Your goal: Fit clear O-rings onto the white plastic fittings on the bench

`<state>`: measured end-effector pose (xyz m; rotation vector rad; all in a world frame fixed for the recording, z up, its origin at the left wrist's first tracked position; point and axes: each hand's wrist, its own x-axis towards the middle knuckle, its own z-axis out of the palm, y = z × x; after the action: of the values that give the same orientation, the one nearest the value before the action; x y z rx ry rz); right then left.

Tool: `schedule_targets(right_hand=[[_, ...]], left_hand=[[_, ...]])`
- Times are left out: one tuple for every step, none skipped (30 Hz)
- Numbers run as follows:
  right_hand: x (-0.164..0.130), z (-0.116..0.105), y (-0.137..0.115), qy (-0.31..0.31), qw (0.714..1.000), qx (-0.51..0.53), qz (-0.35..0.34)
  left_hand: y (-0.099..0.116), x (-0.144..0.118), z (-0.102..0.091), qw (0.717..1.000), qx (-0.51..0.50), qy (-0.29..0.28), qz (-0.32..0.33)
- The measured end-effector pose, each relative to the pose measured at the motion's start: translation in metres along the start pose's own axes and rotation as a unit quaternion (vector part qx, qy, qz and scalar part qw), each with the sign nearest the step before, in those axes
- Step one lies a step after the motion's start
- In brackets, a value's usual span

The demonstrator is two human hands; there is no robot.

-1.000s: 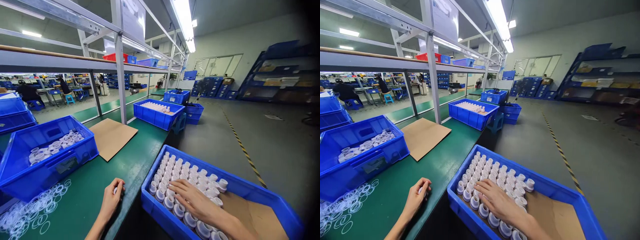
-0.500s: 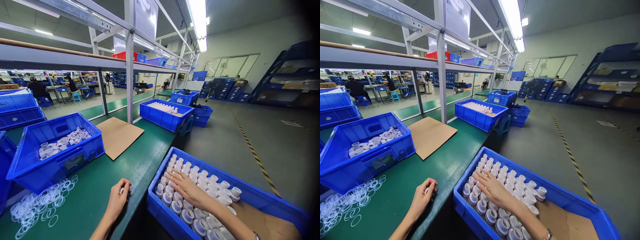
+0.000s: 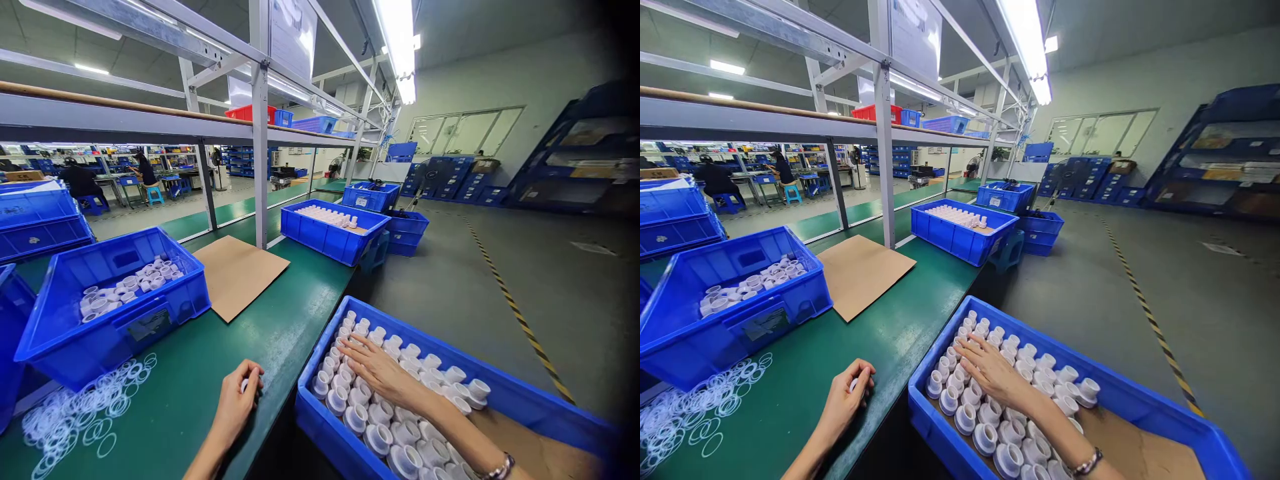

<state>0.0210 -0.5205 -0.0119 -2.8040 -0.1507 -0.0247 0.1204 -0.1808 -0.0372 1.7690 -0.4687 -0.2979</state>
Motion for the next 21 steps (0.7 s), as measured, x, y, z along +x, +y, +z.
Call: schedule_targets(right_hand=[[-0.001,-0.001,-0.004,0.003,1.0,0.005,-0.011],[-0.003,-0.002,-0.01,0.001,1.0,0.011,-0.025],[-0.006,-0.003,-0.017,-0.006,0.999,0.017,-0.038],[-0.009,-0.003,-0.024,-0.016,0.998,0.022,-0.051],[-0.012,-0.003,-0.031,-0.027,0.997,0.025,-0.06],[-0.014,-0.003,-0.037,-0.038,0.997,0.026,-0.067],[-0.016,-0.003,-0.042,-0.048,0.996,0.025,-0.072],[-0.018,-0.002,-0.045,-0.053,0.995,0.026,-0.075],[-0.018,-0.002,-0.046,-0.053,0.995,0.028,-0.076],[-0.018,-0.002,-0.044,-0.048,0.996,0.029,-0.075],[-0.016,-0.001,-0.041,-0.039,0.996,0.03,-0.071],[-0.014,-0.001,-0.036,-0.027,0.997,0.027,-0.064],[-0.011,-0.001,-0.029,-0.014,0.998,0.022,-0.055],[-0.009,-0.001,-0.022,-0.002,0.999,0.014,-0.043],[-0.006,0.0,-0.015,0.006,0.999,0.005,-0.031],[-0.004,0.001,-0.008,0.009,1.0,-0.003,-0.022],[-0.002,0.002,-0.003,0.007,1.0,-0.009,-0.014],[-0.001,0.003,0.002,0.002,1.0,-0.013,-0.009],[0.0,0.004,0.005,-0.004,1.0,-0.016,-0.007],[0.001,0.004,0.007,-0.008,1.0,-0.017,-0.007],[0.001,0.005,0.01,-0.009,1.0,-0.018,-0.009]], left_hand=[[-0.001,0.0,0.0,1.0,-0.001,0.001,0.001],[-0.001,0.0,0.0,1.0,-0.003,0.001,0.002],[-0.002,0.0,0.001,1.0,-0.004,0.001,0.004],[-0.002,0.0,0.001,1.0,-0.006,0.001,0.004],[-0.002,0.0,0.001,1.0,-0.008,0.001,0.003],[-0.002,0.0,0.001,1.0,-0.008,0.0,0.002],[-0.001,0.001,0.001,1.0,-0.007,-0.001,0.002],[-0.001,0.001,0.001,1.0,-0.006,-0.002,0.002],[0.0,0.001,0.001,1.0,-0.005,-0.002,0.003],[0.0,0.001,0.001,1.0,-0.004,-0.003,0.004],[0.001,0.001,0.001,1.0,-0.003,-0.004,0.003],[0.002,0.0,0.001,1.0,-0.003,-0.005,0.003],[0.003,0.0,0.0,1.0,-0.003,-0.005,0.003],[0.003,0.0,0.0,1.0,-0.003,-0.005,0.003],[0.003,0.0,0.0,1.0,-0.003,-0.005,0.002],[0.003,0.0,0.0,1.0,-0.002,-0.003,0.002],[0.003,0.0,0.0,1.0,-0.001,-0.003,0.002],[0.002,0.0,0.0,1.0,0.003,-0.001,0.003],[0.002,0.0,0.0,1.0,0.006,-0.001,0.004],[0.001,0.0,0.0,1.0,0.01,0.0,0.004],[0.001,0.0,0.0,1.0,0.012,0.0,0.003]])
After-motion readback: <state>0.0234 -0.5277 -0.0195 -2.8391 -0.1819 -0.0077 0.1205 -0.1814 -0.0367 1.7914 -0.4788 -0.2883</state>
